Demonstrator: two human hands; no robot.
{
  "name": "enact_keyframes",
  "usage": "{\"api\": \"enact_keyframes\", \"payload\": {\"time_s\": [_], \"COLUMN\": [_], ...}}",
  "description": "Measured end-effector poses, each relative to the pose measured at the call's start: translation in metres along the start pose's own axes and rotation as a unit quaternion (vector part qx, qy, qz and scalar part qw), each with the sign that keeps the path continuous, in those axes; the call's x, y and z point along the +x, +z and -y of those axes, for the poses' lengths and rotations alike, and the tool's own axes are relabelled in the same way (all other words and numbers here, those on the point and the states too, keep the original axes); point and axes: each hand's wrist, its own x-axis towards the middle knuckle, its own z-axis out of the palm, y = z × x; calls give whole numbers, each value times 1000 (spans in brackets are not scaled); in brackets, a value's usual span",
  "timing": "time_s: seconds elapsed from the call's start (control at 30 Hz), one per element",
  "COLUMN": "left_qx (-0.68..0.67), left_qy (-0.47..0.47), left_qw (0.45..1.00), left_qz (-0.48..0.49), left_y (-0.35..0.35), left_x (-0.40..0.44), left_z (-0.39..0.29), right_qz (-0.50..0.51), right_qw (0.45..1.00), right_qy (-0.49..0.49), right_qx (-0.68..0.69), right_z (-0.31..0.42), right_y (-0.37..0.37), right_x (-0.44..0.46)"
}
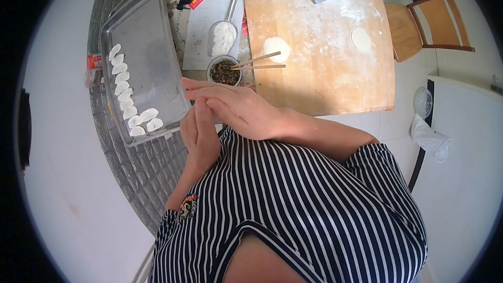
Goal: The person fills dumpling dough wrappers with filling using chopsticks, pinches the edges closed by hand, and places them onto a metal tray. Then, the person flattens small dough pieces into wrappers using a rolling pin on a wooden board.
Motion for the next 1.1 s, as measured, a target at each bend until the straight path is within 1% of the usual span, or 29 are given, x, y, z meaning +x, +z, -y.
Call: {"api": "enact_keyframes", "payload": {"time_s": [0.07,0.2,0.23,0.3,0.33,0.4,0.43,0.47,0.5,0.57,0.6,0.63,0.67,0.7,0.77,0.8,0.83,0.87,0.9,0.97,1.0,1.03,1.07,1.1], "left_qx": [-28,-27,-104,-178,-198,-216,-195,-173,-173,-17,-17,-74,-102,-130,-116,-111,-52,-21,9,5,4,-112,-226,-227], "left_qy": [4,-19,-87,-153,-152,-153,-55,44,44,148,148,110,92,73,94,100,170,204,239,210,200,122,42,43], "left_qw": [1000,999,991,972,968,964,979,982,982,988,988,991,990,989,989,989,984,978,970,977,980,986,973,973], "left_qz": [-8,-8,-11,-19,-13,-5,-35,-65,-64,-46,-47,-34,-27,-21,-10,-6,15,27,36,26,23,17,11,11], "left_y": [3,6,8,8,5,3,5,5,3,-4,-4,-3,-3,-3,-6,-8,-15,-17,-18,-17,-16,-14,-11,-8], "left_x": [1,1,1,4,6,10,12,13,15,18,18,17,17,17,16,16,19,20,21,21,20,18,16,14], "left_z": [2,9,12,13,11,14,18,21,22,21,16,7,4,1,6,11,25,28,32,28,26,23,20,15], "right_qz": [12,10,2,-3,-60,-120,-119,-118,-119,-41,-40,-53,-66,-65,-70,-70,-64,-58,-58,-53,-52,-87,-121,-121], "right_qw": [999,1000,999,998,993,982,962,933,933,903,903,923,938,938,973,973,966,958,958,983,983,967,945,945], "right_qy": [29,12,30,44,66,88,127,165,164,215,215,228,240,239,185,186,191,195,195,145,144,193,240,240], "right_qx": [-8,-12,10,34,76,119,210,298,297,369,369,306,242,243,119,119,161,203,203,96,96,142,187,186], "right_z": [-1,-8,-9,-6,1,3,-1,-3,-2,3,7,11,14,14,15,13,10,9,9,9,10,10,11,10], "right_y": [-1,-2,-3,0,6,10,10,9,7,1,0,0,0,1,2,4,6,8,8,7,8,8,8,7], "right_x": [-1,-4,-5,-3,-2,-3,-5,-7,-7,-5,-4,-3,-2,-3,-5,-6,-7,-8,-6,-3,-3,-3,-3,-4]}}
